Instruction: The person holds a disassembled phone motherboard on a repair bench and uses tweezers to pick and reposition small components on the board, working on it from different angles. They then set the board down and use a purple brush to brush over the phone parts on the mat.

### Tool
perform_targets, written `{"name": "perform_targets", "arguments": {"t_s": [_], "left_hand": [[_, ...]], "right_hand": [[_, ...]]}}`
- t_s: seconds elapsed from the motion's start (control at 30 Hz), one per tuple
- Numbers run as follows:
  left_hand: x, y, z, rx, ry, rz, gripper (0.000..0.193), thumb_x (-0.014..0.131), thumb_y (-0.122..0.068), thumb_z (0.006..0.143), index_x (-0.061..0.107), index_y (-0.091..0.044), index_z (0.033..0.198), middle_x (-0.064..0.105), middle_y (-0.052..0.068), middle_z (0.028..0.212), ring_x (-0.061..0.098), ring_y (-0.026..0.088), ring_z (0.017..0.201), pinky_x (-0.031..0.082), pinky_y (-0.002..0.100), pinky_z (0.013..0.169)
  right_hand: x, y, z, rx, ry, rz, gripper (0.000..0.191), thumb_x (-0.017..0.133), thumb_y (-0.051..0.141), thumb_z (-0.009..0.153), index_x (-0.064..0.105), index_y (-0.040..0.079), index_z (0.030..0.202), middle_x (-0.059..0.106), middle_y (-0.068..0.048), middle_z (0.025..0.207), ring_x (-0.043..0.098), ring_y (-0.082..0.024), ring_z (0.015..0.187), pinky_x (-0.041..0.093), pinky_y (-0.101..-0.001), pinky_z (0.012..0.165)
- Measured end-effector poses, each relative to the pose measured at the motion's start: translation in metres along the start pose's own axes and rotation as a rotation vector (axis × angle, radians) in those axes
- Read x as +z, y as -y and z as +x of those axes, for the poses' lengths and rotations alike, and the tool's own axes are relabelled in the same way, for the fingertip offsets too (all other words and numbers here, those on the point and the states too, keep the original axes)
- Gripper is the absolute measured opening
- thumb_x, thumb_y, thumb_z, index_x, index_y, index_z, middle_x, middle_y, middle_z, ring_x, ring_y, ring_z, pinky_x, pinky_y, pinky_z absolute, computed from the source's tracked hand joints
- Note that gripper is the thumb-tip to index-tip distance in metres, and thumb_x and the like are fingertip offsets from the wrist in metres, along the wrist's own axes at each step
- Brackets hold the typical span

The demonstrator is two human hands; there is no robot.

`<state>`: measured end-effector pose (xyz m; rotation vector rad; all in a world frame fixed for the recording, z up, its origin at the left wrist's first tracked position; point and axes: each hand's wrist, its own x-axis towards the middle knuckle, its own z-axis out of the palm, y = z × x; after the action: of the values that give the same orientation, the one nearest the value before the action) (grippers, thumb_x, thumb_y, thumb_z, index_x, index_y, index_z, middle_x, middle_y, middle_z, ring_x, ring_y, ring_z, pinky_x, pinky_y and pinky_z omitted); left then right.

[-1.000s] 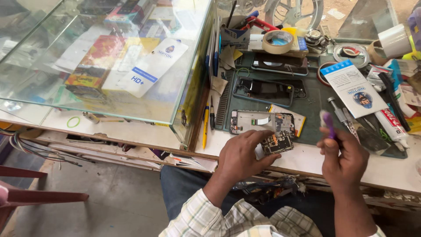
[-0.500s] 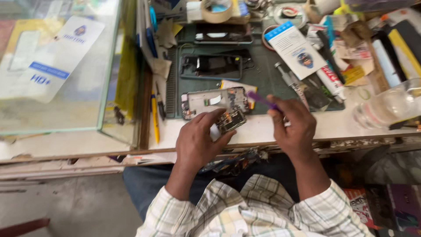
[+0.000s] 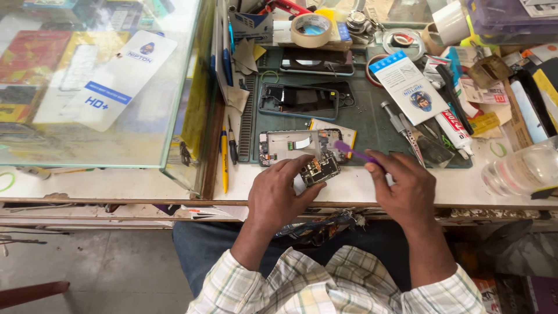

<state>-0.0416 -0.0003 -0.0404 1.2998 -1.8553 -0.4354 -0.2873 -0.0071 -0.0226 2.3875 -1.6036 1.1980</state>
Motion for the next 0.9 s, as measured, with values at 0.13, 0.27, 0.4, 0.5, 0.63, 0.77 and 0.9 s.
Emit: {"name": "perform_targets", "arguments": {"t_s": [0.13,0.27,0.4,0.5,0.63,0.77,0.9], "left_hand": [[-0.001,0.001,-0.002,0.038,-0.025,-0.003,0.053,0.085,-0.036,0.080,0.070,-0.010,0.124,0.076,0.011,0.105,0.074,0.030,0.089,0.058,0.041,0.077],[-0.002,0.000,-0.003,0.036,-0.037,-0.004,0.052,0.085,-0.037,0.079,0.072,-0.010,0.122,0.076,0.012,0.105,0.075,0.031,0.089,0.058,0.041,0.078],[-0.011,-0.002,-0.003,-0.001,0.033,-0.001,0.052,0.084,-0.041,0.081,0.073,-0.011,0.123,0.077,0.011,0.100,0.074,0.032,0.088,0.058,0.042,0.079],[-0.017,-0.005,-0.003,0.002,0.032,0.018,0.053,0.082,-0.043,0.082,0.073,-0.012,0.123,0.077,0.011,0.101,0.074,0.031,0.089,0.058,0.042,0.081],[-0.019,-0.006,-0.005,0.024,-0.008,0.038,0.054,0.082,-0.046,0.082,0.072,-0.012,0.123,0.076,0.010,0.103,0.074,0.031,0.092,0.057,0.042,0.083],[-0.017,-0.004,-0.006,0.029,-0.019,0.054,0.055,0.082,-0.047,0.081,0.073,-0.014,0.123,0.076,0.009,0.102,0.074,0.031,0.092,0.057,0.042,0.083],[-0.019,-0.001,-0.005,0.034,0.036,0.046,0.055,0.081,-0.048,0.083,0.071,-0.013,0.125,0.076,0.009,0.103,0.074,0.030,0.090,0.058,0.041,0.082]], "right_hand": [[0.000,0.004,-0.004,-0.112,0.005,0.002,0.022,0.077,0.020,0.093,0.077,0.011,0.113,0.068,-0.007,0.085,0.066,-0.024,0.073,0.052,-0.0363,0.064],[0.002,0.005,-0.004,0.037,0.009,-0.048,0.019,0.078,0.020,0.095,0.078,0.010,0.112,0.070,-0.008,0.086,0.066,-0.024,0.069,0.049,-0.0366,0.061],[0.001,0.009,-0.004,0.007,0.035,-0.031,0.020,0.077,0.021,0.094,0.078,0.011,0.111,0.070,-0.007,0.086,0.066,-0.024,0.071,0.050,-0.0358,0.062],[-0.001,0.011,-0.003,0.050,0.010,-0.044,0.021,0.077,0.023,0.095,0.078,0.011,0.113,0.070,-0.007,0.088,0.067,-0.022,0.072,0.049,-0.0350,0.061],[-0.002,0.011,-0.005,0.056,0.071,-0.015,0.025,0.077,0.026,0.091,0.078,0.013,0.112,0.071,-0.006,0.085,0.066,-0.020,0.067,0.049,-0.0340,0.059],[0.003,0.007,-0.004,0.198,0.104,-0.075,0.025,0.076,0.029,0.094,0.079,0.015,0.115,0.072,-0.004,0.084,0.064,-0.020,0.064,0.048,-0.0347,0.055],[0.002,0.007,-0.005,0.021,0.048,-0.071,0.024,0.075,0.029,0.095,0.077,0.014,0.113,0.072,-0.005,0.091,0.068,-0.021,0.072,0.050,-0.0332,0.062]]}}
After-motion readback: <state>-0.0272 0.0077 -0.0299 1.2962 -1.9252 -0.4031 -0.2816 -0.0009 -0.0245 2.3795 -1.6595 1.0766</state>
